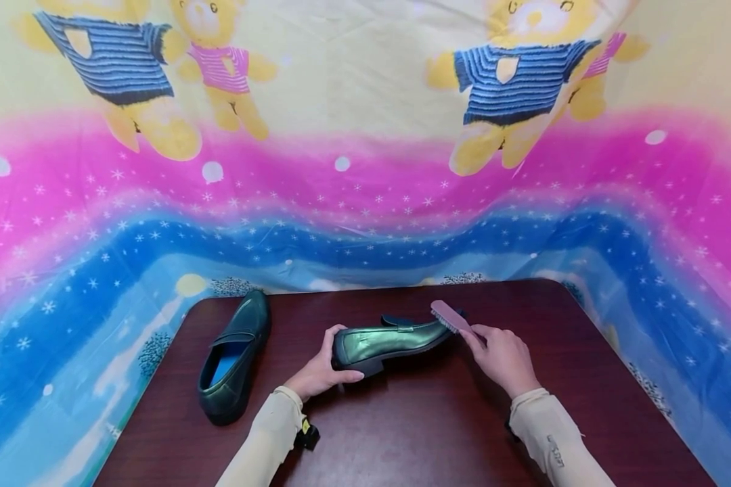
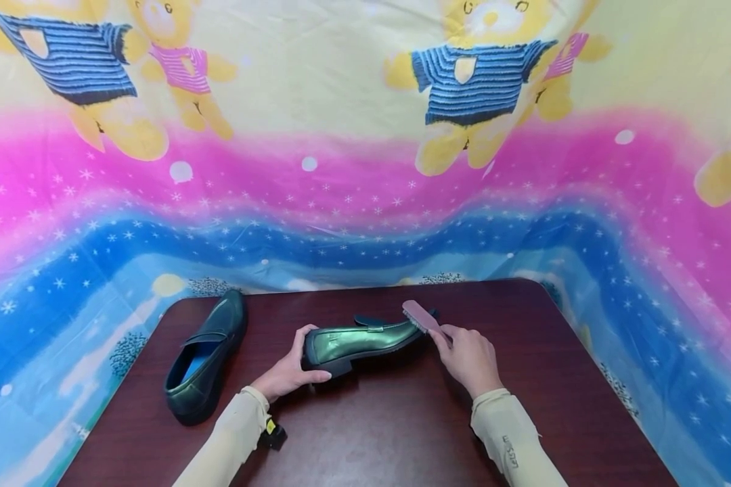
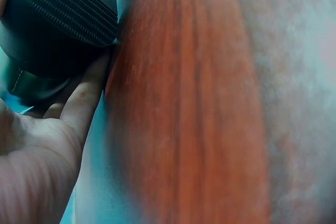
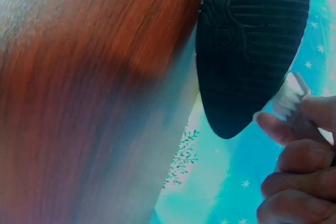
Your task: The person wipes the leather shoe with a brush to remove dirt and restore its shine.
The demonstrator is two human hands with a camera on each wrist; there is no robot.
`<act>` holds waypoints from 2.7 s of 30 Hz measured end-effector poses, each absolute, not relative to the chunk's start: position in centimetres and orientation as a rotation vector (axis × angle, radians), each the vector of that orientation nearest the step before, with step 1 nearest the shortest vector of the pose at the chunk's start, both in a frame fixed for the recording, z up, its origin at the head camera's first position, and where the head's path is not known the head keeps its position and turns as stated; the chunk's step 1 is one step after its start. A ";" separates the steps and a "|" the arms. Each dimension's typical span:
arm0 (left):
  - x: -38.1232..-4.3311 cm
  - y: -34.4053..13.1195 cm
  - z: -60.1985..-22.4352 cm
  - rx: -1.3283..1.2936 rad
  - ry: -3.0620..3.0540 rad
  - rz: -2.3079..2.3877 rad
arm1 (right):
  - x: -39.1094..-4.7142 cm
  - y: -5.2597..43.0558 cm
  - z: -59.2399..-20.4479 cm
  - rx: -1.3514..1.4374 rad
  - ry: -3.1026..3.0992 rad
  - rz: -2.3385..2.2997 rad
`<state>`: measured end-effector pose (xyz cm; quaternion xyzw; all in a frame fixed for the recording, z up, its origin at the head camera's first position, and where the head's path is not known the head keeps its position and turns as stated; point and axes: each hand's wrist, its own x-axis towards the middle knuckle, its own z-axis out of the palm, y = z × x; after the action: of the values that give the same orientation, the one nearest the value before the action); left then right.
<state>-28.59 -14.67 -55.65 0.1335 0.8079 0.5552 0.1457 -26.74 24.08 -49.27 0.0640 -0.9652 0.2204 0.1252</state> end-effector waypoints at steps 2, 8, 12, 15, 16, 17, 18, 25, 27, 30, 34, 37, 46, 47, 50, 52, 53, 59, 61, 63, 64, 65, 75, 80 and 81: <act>-28.6 -14.6 -55.6 0.384 2.327 1.597 | -26.7 24.0 -49.1 0.189 -2.806 0.614; -28.6 -14.7 -55.6 0.366 2.328 1.590 | -26.2 23.5 -48.4 0.234 -2.811 0.645; -28.6 -14.7 -55.7 0.361 2.325 1.596 | -25.5 22.8 -48.1 0.313 -2.848 0.711; -28.6 -14.7 -55.7 0.368 2.326 1.596 | -25.1 22.5 -47.9 0.346 -2.872 0.735; -28.7 -14.7 -55.7 0.370 2.327 1.593 | -25.0 22.5 -47.9 0.349 -2.876 0.742; -28.7 -14.7 -55.8 0.372 2.328 1.590 | -24.9 22.5 -47.9 0.351 -2.877 0.744; -28.7 -14.7 -55.8 0.375 2.330 1.587 | -24.9 22.5 -47.9 0.349 -2.878 0.748; -28.6 -14.7 -55.8 0.390 2.325 1.585 | -25.0 23.1 -48.4 0.301 -2.873 0.766; -28.6 -14.7 -55.8 0.379 2.317 1.593 | -25.1 23.2 -48.5 0.291 -2.872 0.768; -28.6 -14.8 -55.9 0.368 2.317 1.602 | -25.4 23.4 -48.6 0.289 -2.870 0.779; -28.7 -14.8 -55.9 0.364 2.322 1.603 | -26.0 24.0 -48.9 0.258 -2.854 0.782; -28.7 -14.7 -55.8 0.372 2.327 1.593 | -26.6 24.9 -49.4 0.213 -2.829 0.768; -28.7 -14.8 -55.8 0.408 2.336 1.581 | -28.5 27.3 -50.6 0.081 -2.817 0.720; -28.6 -14.7 -55.8 0.406 2.334 1.585 | -28.7 27.4 -50.6 0.072 -2.820 0.719; -28.7 -14.7 -55.8 0.397 2.319 1.599 | -29.0 27.6 -50.7 0.064 -2.822 0.720; -28.6 -14.7 -55.8 0.392 2.312 1.605 | -29.1 27.6 -50.5 0.082 -2.828 0.754; -28.6 -14.7 -55.8 0.388 2.308 1.608 | -29.1 27.6 -50.4 0.101 -2.831 0.773; -28.6 -14.7 -55.8 0.386 2.310 1.597 | -27.7 26.2 -49.2 0.246 -2.858 0.896; -28.6 -14.7 -55.8 0.388 2.317 1.592 | -27.3 25.6 -49.0 0.287 -2.858 0.901; -28.7 -14.8 -55.7 0.389 2.320 1.591 | -27.0 25.2 -48.8 0.307 -2.854 0.892; -28.7 -14.8 -55.8 0.395 2.320 1.592 | -27.0 25.1 -48.8 0.304 -2.849 0.881; -28.7 -14.8 -55.8 0.393 2.321 1.592 | -27.0 25.0 -48.9 0.299 -2.846 0.872; -28.7 -14.9 -55.6 0.373 2.333 1.572 | -28.5 26.8 -50.0 0.167 -2.812 0.790; -28.6 -14.8 -55.7 0.402 2.323 1.581 | -29.2 27.8 -50.5 0.096 -2.835 0.766; -28.6 -14.8 -55.7 0.406 2.320 1.585 | -29.3 27.9 -50.5 0.083 -2.839 0.764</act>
<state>-28.59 -14.82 -55.73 0.1412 0.8078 0.5521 0.1507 -29.31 27.92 -50.54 0.0282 -0.9604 0.2584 0.1001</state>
